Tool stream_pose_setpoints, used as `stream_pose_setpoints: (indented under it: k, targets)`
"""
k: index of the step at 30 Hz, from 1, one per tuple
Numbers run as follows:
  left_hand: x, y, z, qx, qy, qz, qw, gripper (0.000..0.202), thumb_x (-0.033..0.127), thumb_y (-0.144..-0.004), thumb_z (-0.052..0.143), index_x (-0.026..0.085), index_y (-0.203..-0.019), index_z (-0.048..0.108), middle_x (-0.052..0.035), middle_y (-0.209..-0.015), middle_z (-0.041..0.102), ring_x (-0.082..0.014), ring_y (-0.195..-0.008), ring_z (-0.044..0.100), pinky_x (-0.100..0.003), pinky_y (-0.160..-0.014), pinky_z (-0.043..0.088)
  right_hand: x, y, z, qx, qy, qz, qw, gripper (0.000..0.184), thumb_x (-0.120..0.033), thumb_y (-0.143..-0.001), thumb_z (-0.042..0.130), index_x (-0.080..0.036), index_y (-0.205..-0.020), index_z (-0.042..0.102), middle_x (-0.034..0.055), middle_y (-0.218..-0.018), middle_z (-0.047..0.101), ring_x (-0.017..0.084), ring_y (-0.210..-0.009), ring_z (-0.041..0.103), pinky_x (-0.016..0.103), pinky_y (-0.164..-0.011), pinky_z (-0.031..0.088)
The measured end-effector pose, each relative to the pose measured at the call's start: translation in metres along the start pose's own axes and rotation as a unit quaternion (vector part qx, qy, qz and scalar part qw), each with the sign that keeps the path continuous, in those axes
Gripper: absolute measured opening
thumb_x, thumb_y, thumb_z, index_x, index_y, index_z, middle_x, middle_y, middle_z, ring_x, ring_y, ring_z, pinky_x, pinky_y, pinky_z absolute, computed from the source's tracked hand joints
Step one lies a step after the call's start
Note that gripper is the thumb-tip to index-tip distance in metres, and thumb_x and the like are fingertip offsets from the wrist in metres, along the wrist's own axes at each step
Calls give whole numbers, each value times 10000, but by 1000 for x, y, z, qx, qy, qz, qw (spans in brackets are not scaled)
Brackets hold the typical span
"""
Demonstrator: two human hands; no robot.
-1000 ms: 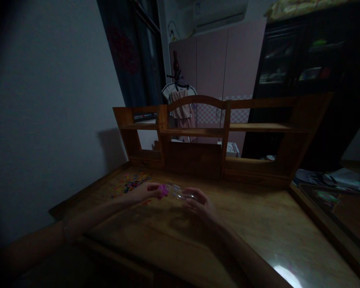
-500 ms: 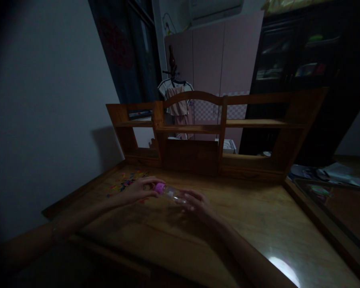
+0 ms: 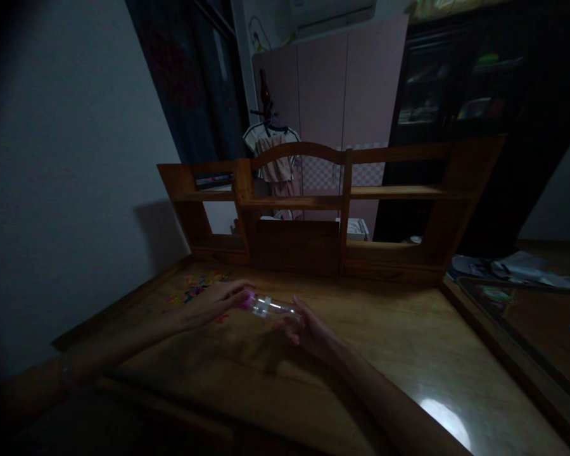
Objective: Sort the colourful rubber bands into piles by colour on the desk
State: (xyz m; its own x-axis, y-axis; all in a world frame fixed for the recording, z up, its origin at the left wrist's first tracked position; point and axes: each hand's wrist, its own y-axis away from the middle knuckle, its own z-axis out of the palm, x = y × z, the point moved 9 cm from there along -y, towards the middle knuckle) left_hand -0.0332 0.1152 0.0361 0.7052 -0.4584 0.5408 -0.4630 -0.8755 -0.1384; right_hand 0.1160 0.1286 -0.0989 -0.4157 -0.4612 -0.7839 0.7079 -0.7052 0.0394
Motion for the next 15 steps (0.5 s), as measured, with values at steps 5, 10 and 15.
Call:
stream_pose_setpoints:
  k: [5, 10, 15]
  targets:
    - [3, 0, 6, -67, 114, 46, 990, 756, 462, -746, 731, 297, -1410, 410, -76, -1220, 603, -245, -1087, 582, -382, -927, 453, 0, -1, -5, 0, 6, -4, 1000, 508, -584, -946, 394, -151, -1016, 649, 64, -824, 725, 64, -380, 437, 191, -398, 317]
    - [-13, -3, 6, -58, 158, -34, 985, 581, 519, -842, 594, 232, -1338, 497, -97, -1150, 629, -242, -1045, 606, -378, -895, 481, -1, -1, -7, 4, 8, -8, 1000, 517, -597, -932, 416, -148, -1033, 651, 65, -802, 718, 75, -381, 432, 203, -402, 312]
    - [-8, 1, 19, -121, 219, -7, 968, 640, 446, -758, 724, 245, -1321, 494, -78, -1170, 625, -229, -1063, 608, -360, -903, 490, 1, -1, -8, 8, 8, -10, 1000, 511, -593, -929, 432, -141, -1030, 647, 63, -786, 713, 75, -372, 432, 196, -393, 288]
